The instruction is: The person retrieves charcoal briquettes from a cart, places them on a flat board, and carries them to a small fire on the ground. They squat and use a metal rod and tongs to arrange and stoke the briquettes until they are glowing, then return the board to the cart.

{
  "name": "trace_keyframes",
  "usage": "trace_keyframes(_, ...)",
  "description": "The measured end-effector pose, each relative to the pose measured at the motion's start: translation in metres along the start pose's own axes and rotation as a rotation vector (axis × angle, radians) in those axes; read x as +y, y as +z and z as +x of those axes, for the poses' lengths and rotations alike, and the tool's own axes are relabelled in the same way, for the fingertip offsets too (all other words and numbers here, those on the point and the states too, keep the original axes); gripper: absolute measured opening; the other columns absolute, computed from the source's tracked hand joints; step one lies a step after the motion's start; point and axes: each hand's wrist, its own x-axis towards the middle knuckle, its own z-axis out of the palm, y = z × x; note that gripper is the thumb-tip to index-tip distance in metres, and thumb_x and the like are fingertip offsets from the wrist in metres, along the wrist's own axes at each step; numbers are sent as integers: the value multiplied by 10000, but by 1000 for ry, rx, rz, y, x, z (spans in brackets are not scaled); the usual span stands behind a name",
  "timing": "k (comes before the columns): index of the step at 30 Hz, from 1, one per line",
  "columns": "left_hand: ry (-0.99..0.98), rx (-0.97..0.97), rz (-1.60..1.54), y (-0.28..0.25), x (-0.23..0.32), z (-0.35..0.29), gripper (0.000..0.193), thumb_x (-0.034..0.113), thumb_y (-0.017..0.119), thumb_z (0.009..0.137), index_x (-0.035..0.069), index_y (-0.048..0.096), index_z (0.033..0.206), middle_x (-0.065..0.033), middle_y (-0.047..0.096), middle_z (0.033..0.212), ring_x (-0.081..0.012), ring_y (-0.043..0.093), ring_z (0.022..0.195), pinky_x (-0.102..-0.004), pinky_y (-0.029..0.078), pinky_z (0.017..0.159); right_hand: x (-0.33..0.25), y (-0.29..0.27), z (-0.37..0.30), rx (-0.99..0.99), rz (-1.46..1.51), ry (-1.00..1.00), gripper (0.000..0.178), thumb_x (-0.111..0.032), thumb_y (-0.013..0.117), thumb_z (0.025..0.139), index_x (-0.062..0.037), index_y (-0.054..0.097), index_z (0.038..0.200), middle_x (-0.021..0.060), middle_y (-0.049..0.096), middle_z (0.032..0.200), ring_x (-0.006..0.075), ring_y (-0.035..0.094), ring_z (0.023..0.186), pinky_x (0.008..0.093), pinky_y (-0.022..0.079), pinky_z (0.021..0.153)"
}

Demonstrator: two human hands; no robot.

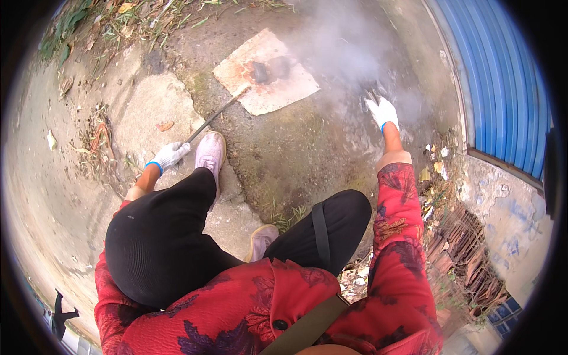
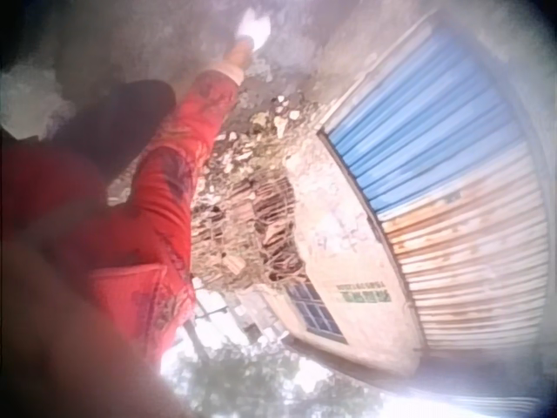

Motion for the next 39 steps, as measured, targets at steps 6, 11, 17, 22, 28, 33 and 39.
trace_keyframes(6,-1,4,-7,2,-5,2,471,526,530,968,68,636,962,-32,567,632,-137,553,528,-298,461,510,-11,-19,-12,-16,-252,-31,586,-499,599,857,-69,598,1256,228,650,1167,389,596,1126,453,475,956)
trace_keyframes(11,29,-8,-23,3,-6,4,485,536,531,964,63,639,970,-42,580,642,-143,569,542,-304,471,520,-15,-9,-7,3,-267,-67,542,-474,621,850,-88,623,1230,196,681,1088,349,652,1001,445,517,853)
trace_keyframes(17,0,14,56,1,-9,6,466,513,528,974,62,642,991,-47,590,656,-147,582,568,-312,483,538,-28,-12,-60,-137,725,324,564,-362,734,837,-44,599,1282,7,557,683,85,446,425,251,329,355)
trace_keyframes(22,-8,-16,-6,3,-11,7,460,515,530,971,68,634,991,-46,586,650,-146,577,555,-305,480,514,-77,-1,-109,-425,934,319,562,-412,710,870,-39,593,1273,-28,505,618,61,379,377,236,287,330)
trace_keyframes(28,19,-6,98,0,-11,14,450,502,517,976,63,611,962,-62,592,632,-177,593,536,-325,486,494,-140,37,-113,-528,809,129,620,-371,713,877,-111,508,1400,-34,479,686,45,399,437,217,297,365)
trace_keyframes(33,-7,-13,99,0,-11,14,460,494,500,985,48,610,965,-65,601,632,-174,601,542,-329,492,509,-70,9,-68,259,130,-291,565,-499,607,898,-67,602,1263,163,704,959,313,684,806,416,550,769)
trace_keyframes(39,-4,-20,60,0,-5,7,470,512,513,971,52,613,961,-61,609,644,-171,605,558,-323,493,528,-23,-12,18,135,-217,223,502,-429,595,875,-57,599,1212,225,660,1161,385,625,1097,465,489,945)
